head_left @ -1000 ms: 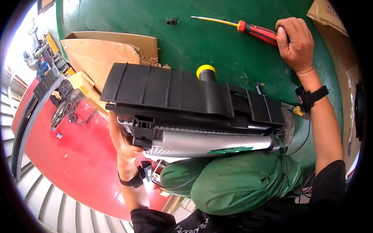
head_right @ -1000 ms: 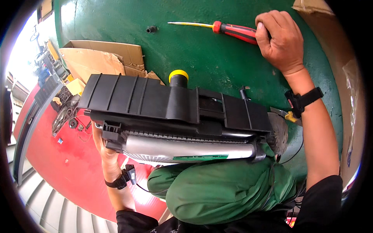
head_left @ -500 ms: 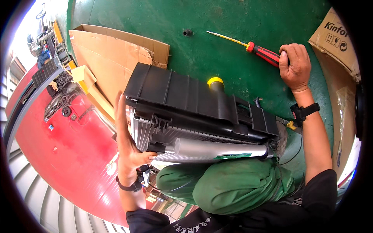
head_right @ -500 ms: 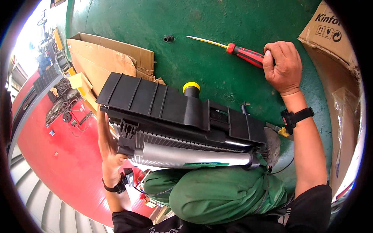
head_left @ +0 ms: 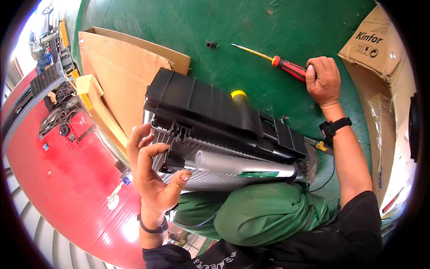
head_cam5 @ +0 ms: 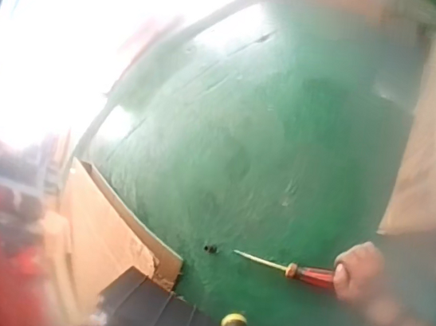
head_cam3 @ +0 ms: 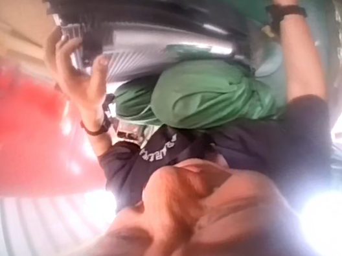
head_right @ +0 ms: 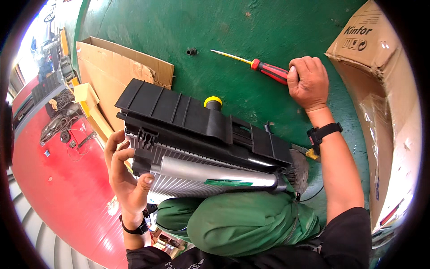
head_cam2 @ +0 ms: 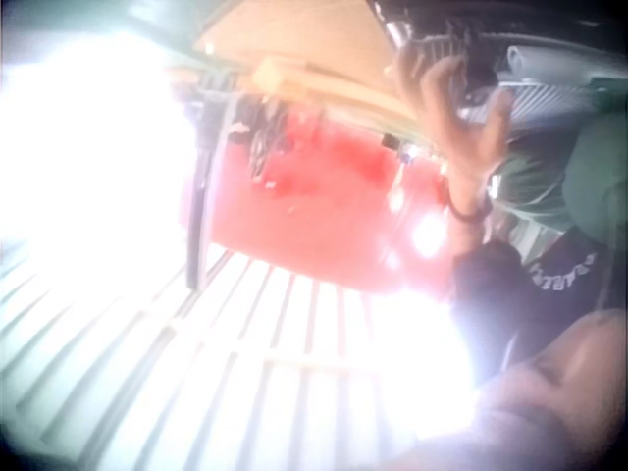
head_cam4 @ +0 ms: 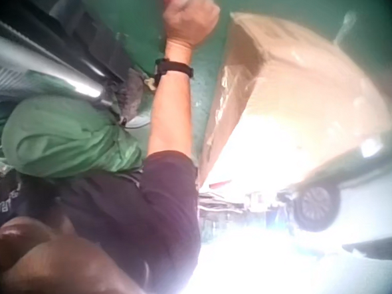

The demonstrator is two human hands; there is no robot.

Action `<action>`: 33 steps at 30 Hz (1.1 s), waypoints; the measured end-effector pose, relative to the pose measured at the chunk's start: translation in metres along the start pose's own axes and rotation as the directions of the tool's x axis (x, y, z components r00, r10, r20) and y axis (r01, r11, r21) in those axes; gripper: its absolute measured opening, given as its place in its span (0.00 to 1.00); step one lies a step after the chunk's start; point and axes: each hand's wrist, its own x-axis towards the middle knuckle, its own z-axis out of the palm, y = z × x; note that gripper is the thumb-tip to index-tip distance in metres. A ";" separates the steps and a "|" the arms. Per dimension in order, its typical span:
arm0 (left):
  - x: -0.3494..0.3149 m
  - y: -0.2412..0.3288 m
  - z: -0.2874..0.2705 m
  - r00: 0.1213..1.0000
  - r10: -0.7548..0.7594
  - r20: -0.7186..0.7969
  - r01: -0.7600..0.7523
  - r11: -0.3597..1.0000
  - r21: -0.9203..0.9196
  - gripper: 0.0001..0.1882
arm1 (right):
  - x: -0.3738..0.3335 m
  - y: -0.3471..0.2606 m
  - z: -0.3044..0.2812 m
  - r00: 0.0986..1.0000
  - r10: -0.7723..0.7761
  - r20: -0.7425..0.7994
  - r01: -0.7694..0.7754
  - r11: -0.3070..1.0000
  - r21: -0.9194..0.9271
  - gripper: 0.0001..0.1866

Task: The person places a secondary radiator unit onto a main radiator assembly and uses a screwdriver to secure the components together by hand.

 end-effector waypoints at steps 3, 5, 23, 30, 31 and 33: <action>-0.003 -0.006 0.006 0.999 0.000 -0.047 -0.003 0.998 -0.062 0.29 | 0.000 -0.004 0.002 1.000 0.003 -0.007 -0.003 1.000 -0.011 0.02; -0.004 -0.010 0.009 0.997 -0.018 -0.079 0.009 0.995 -0.104 0.28 | 0.000 -0.006 0.004 1.000 -0.010 -0.014 0.010 1.000 -0.023 0.02; 0.057 -0.058 -0.027 0.984 -0.071 0.164 0.103 0.974 -0.200 0.32 | -0.119 -0.011 -0.093 0.841 0.210 0.498 -0.247 0.969 0.009 0.19; 0.048 -0.087 -0.050 0.978 -0.100 0.183 0.128 0.981 -0.147 0.43 | -0.172 -0.028 -0.128 0.718 0.203 0.665 -0.099 0.977 -0.191 0.29; 0.047 -0.086 -0.047 0.984 -0.113 0.141 0.130 0.984 -0.121 0.43 | -0.174 -0.029 -0.130 0.716 0.213 0.665 -0.086 0.972 -0.218 0.28; 0.052 -0.099 -0.026 0.974 -0.109 0.200 0.130 0.987 -0.093 0.43 | -0.183 -0.015 -0.122 0.743 0.213 0.635 -0.055 0.964 -0.260 0.22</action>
